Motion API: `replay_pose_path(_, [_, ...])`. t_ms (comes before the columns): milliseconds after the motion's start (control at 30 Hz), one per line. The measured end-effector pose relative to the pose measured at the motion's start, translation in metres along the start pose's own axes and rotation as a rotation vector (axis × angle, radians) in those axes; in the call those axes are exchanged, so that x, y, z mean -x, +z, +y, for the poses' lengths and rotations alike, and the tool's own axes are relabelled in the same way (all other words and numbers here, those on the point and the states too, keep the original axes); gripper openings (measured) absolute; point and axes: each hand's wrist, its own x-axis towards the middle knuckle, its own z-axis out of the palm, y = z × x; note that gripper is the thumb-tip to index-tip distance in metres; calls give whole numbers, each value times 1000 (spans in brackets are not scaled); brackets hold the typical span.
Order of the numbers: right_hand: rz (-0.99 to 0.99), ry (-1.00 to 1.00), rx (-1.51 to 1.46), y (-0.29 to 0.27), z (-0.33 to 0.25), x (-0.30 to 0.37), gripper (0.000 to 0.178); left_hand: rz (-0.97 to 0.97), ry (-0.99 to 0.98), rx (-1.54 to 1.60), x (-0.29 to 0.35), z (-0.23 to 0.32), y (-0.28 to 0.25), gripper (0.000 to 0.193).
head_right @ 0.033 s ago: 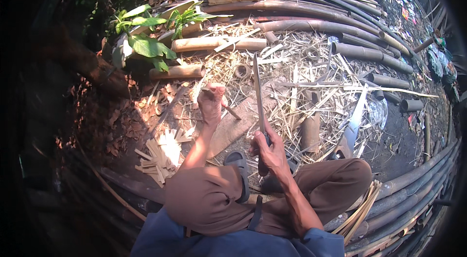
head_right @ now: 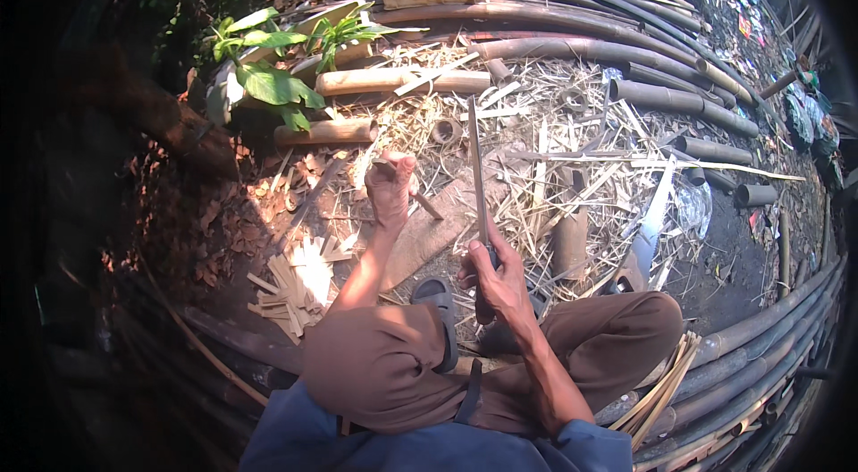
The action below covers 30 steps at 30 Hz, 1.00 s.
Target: The person sits on the ground and uses a machete to split a long piece of bamboo into thin strips. They repeatedly strike the bamboo against a wooden block to separate the layers and then cut the resulting strips into shorter lengths.
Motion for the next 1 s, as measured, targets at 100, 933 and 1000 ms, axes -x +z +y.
replay_pose_path(100, [19, -128, 131, -7, -7, -3, 58, -163, -17, 96, -5, 9, 15, 51])
replay_pose_path(933, [-137, 116, 19, 19, -72, 22, 40, -444, -301, 310, 48, -3, 26, 51])
replay_pose_path(1000, [-136, 113, 39, 18, -72, 22, 40, -446, -298, 308, 49, -4, 28, 51])
